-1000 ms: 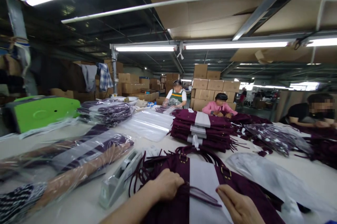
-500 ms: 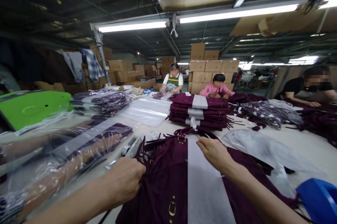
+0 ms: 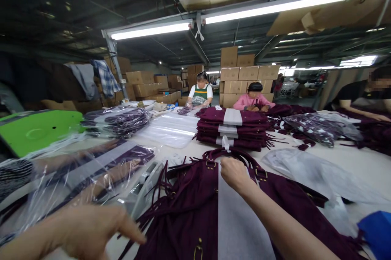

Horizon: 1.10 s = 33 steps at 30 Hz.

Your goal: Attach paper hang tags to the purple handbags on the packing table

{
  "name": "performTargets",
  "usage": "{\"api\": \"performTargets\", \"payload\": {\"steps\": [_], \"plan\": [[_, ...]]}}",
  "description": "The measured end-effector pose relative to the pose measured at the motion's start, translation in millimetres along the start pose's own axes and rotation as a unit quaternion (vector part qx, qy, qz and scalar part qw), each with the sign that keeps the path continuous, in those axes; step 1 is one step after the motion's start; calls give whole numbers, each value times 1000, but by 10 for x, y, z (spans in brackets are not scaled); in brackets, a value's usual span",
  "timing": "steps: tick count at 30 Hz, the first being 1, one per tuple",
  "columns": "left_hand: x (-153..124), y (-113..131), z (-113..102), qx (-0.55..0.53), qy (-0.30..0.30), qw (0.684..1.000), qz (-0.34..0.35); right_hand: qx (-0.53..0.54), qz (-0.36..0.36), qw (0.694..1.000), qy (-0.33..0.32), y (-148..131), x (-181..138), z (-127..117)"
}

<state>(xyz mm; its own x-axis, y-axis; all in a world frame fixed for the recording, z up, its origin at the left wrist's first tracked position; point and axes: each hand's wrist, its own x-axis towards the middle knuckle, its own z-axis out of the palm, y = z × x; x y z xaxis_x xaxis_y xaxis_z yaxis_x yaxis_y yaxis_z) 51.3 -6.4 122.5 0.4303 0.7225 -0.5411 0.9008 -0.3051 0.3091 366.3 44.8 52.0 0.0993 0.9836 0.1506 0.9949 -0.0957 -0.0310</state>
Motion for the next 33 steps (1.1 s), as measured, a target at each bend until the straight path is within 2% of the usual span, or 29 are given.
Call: {"api": "performTargets", "payload": {"steps": [2,4,5,6,7,8,11,14,18,25,30,33], "plan": [[125,380,-375,-18,-1,997,78,-13,-2,1000,-8,-10,6,-8],[462,731,-628,-41,48,986,155,-26,-2,1000,-11,-18,-2,-30],[695,875,-681,-43,82,982,165,-33,-2,999,-11,-22,-13,-52],[951,994,-682,-53,131,980,140,-40,-3,999,-10,-27,-28,-83],[1214,1090,-637,-83,193,973,91,-47,-4,999,-8,-30,-48,-122],[1471,1162,-555,-100,220,968,61,-54,-5,999,-6,-32,-70,-168],[2105,1259,-198,-155,273,949,-6,-71,-4,997,2,-23,-126,-313],[2484,1207,143,-222,304,924,-61,-55,18,998,-9,3,-114,-362],[2711,1038,372,-300,323,896,-51,-13,36,999,-24,15,4,-154],[2891,902,514,-425,306,850,50,-9,51,998,-36,-6,118,377],[2894,880,596,-491,297,813,103,-16,29,999,-35,-42,190,482],[2928,871,611,-516,313,784,144,-31,16,998,-43,-66,274,522]]}}
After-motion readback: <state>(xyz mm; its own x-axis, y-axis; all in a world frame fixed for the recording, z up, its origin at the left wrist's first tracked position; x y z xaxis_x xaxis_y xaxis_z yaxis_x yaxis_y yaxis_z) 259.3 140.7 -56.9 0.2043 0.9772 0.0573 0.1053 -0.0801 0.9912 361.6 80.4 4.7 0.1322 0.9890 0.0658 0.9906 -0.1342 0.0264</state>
